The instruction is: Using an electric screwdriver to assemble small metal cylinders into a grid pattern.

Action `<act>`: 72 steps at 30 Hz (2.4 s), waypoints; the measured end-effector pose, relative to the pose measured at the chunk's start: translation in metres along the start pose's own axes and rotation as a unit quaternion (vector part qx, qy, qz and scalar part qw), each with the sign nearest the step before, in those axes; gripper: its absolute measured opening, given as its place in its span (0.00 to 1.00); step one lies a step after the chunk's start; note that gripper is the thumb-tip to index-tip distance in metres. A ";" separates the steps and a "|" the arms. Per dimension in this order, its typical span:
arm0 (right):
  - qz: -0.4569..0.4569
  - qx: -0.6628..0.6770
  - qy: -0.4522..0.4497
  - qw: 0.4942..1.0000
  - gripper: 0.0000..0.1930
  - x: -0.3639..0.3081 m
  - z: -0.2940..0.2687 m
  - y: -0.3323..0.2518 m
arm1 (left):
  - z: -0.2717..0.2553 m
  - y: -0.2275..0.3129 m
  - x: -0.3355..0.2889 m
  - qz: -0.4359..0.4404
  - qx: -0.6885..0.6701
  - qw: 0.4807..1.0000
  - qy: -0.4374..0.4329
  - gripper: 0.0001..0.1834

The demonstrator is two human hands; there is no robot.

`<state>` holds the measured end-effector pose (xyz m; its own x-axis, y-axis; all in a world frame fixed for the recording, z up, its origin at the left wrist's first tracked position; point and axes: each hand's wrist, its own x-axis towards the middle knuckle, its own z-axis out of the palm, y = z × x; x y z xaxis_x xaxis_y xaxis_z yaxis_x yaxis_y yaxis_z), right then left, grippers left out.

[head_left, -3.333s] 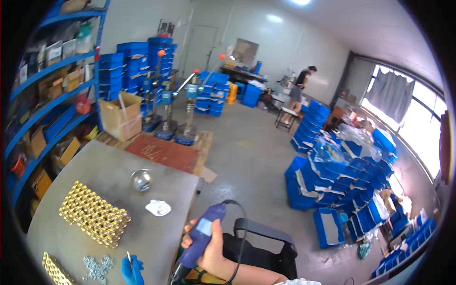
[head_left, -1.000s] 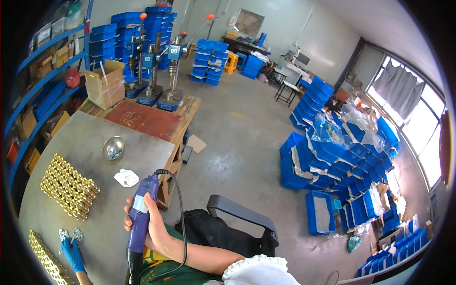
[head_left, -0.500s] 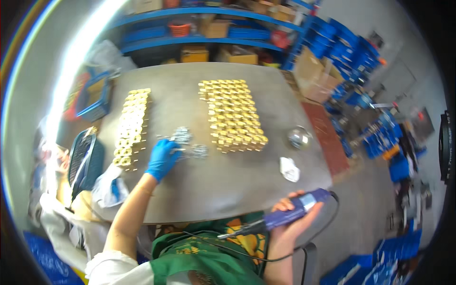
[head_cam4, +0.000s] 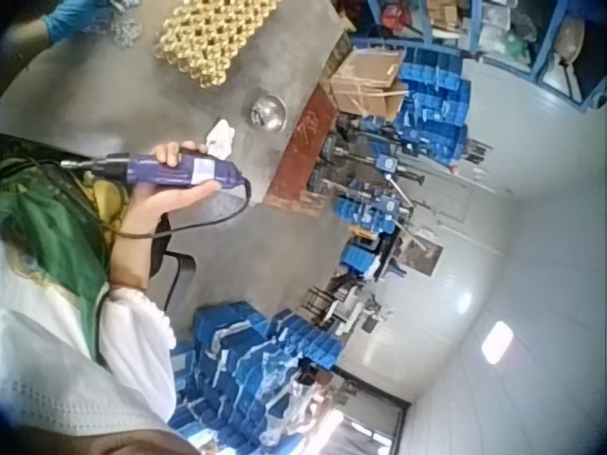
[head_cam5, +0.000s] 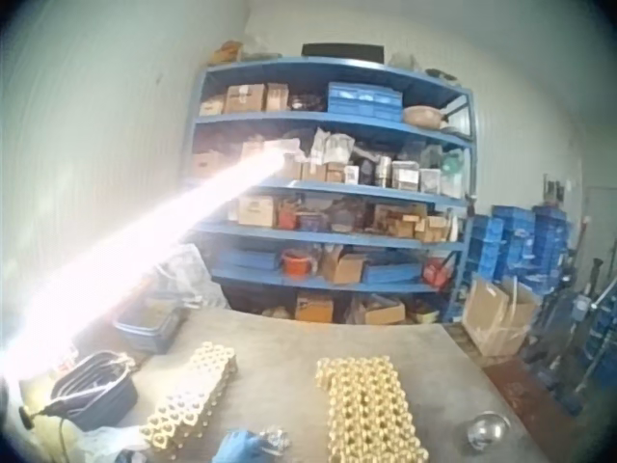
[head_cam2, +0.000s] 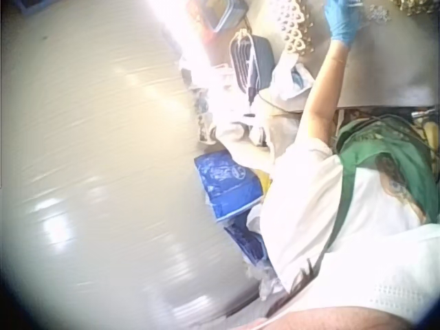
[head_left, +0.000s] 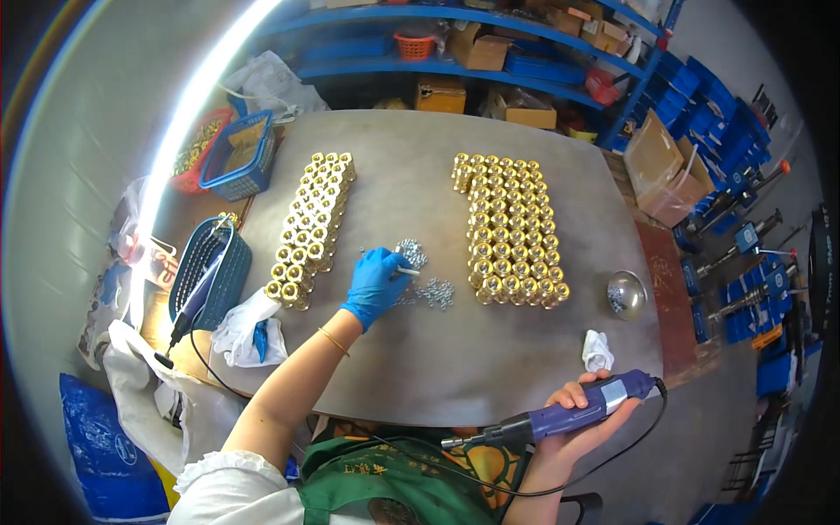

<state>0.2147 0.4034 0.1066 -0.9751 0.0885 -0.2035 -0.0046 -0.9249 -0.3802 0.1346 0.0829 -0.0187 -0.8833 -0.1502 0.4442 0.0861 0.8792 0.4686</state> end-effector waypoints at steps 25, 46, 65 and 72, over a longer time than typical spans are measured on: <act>0.049 -0.028 -0.065 0.996 0.27 0.055 0.016 0.042 | -0.017 0.027 0.022 -0.043 0.097 0.974 -0.202 0.09; -0.052 0.131 -0.127 0.982 0.27 0.079 -0.001 0.045 | -0.064 0.136 -0.071 -0.391 -0.850 0.292 -0.196 0.14; -0.106 0.159 -0.083 0.978 0.28 0.087 -0.039 0.016 | -0.040 0.006 0.021 -0.074 -0.172 0.966 -0.177 0.07; -0.118 0.131 -0.062 0.982 0.28 0.090 -0.038 0.017 | -0.023 0.005 0.021 -0.057 -0.175 0.972 -0.150 0.08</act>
<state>0.1354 0.4101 0.0473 -0.9593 0.2816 -0.0195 -0.2754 -0.9488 -0.1547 0.1268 0.0731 0.0109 -0.9862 -0.0535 0.1568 0.0849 0.6494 0.7557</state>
